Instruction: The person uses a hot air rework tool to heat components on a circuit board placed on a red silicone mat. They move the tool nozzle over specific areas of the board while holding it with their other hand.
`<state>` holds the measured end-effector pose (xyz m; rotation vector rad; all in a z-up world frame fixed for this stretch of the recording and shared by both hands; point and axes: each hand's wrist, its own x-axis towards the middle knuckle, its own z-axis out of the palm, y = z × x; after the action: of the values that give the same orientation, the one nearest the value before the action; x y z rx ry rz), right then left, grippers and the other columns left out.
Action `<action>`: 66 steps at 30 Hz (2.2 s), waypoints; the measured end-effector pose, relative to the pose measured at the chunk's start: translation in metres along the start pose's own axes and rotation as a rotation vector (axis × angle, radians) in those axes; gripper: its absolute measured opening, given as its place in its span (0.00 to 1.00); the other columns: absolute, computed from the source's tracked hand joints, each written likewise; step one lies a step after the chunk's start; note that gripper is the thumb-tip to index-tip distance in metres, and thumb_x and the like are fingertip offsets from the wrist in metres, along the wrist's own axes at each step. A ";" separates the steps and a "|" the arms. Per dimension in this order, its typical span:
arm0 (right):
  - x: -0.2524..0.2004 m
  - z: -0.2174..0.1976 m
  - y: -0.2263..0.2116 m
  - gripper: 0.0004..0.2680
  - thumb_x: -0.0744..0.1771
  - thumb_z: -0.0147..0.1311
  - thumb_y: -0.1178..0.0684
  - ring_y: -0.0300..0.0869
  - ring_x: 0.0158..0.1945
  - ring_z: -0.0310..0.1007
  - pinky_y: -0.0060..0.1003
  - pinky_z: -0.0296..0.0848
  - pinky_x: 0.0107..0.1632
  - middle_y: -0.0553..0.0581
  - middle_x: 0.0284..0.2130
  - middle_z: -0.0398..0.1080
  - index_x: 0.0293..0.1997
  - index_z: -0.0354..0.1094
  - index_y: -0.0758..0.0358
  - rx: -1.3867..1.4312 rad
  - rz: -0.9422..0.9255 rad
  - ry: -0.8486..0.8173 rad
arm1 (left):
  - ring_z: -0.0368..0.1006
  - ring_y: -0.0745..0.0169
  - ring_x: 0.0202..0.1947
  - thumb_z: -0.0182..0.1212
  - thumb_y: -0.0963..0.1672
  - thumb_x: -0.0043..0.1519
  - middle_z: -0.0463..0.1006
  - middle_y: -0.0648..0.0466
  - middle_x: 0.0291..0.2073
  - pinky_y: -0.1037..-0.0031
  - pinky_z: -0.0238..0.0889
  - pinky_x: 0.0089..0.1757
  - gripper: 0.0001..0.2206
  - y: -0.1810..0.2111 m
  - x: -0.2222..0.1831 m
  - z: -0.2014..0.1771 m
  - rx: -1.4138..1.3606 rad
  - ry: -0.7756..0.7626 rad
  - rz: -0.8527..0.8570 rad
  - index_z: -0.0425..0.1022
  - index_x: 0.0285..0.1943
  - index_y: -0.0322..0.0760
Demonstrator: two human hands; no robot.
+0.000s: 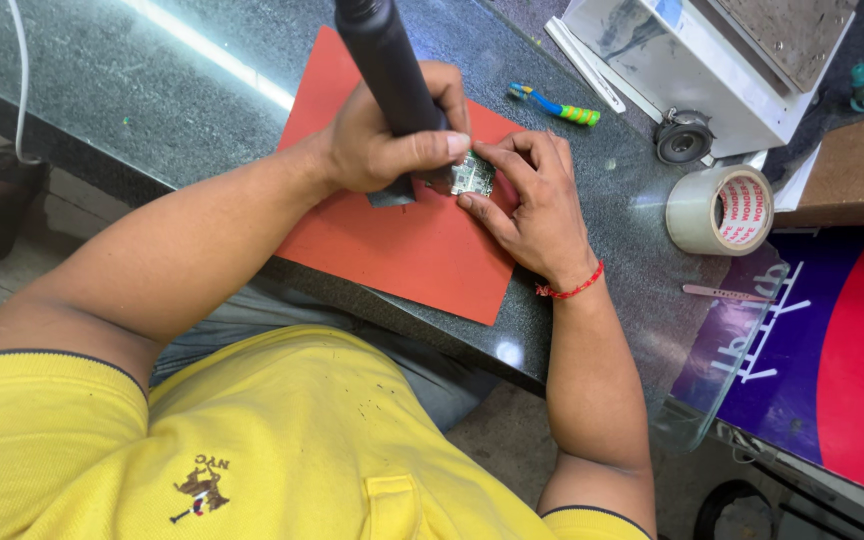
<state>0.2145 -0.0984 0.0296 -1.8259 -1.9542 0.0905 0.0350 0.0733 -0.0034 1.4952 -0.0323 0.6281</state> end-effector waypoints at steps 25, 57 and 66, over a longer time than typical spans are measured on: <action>0.004 0.019 -0.030 0.31 0.60 0.68 0.35 0.64 0.73 0.46 0.68 0.42 0.71 0.69 0.71 0.50 0.65 0.64 0.62 -0.265 0.037 -0.070 | 0.73 0.60 0.39 0.55 0.46 0.66 0.76 0.44 0.36 0.68 0.68 0.46 0.09 -0.010 0.010 -0.003 -0.447 0.277 0.152 0.67 0.42 0.33; -0.006 0.011 -0.012 0.21 0.65 0.69 0.48 0.52 0.61 0.64 0.47 0.64 0.65 0.60 0.55 0.67 0.61 0.67 0.65 -0.006 0.038 0.130 | 0.71 0.68 0.32 0.58 0.44 0.68 0.76 0.50 0.34 0.75 0.65 0.35 0.09 -0.009 0.004 -0.003 -0.065 0.229 0.218 0.67 0.43 0.32; -0.004 0.011 -0.012 0.20 0.63 0.71 0.50 0.55 0.58 0.60 0.48 0.64 0.62 0.61 0.51 0.64 0.59 0.71 0.64 -0.015 0.094 0.016 | 0.75 0.68 0.35 0.61 0.46 0.68 0.77 0.52 0.33 0.76 0.69 0.38 0.11 -0.008 0.006 -0.001 0.079 0.214 0.140 0.70 0.43 0.32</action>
<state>0.1996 -0.1007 0.0229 -1.9218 -1.8629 0.0905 0.0427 0.0772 -0.0088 1.5028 0.0541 0.9089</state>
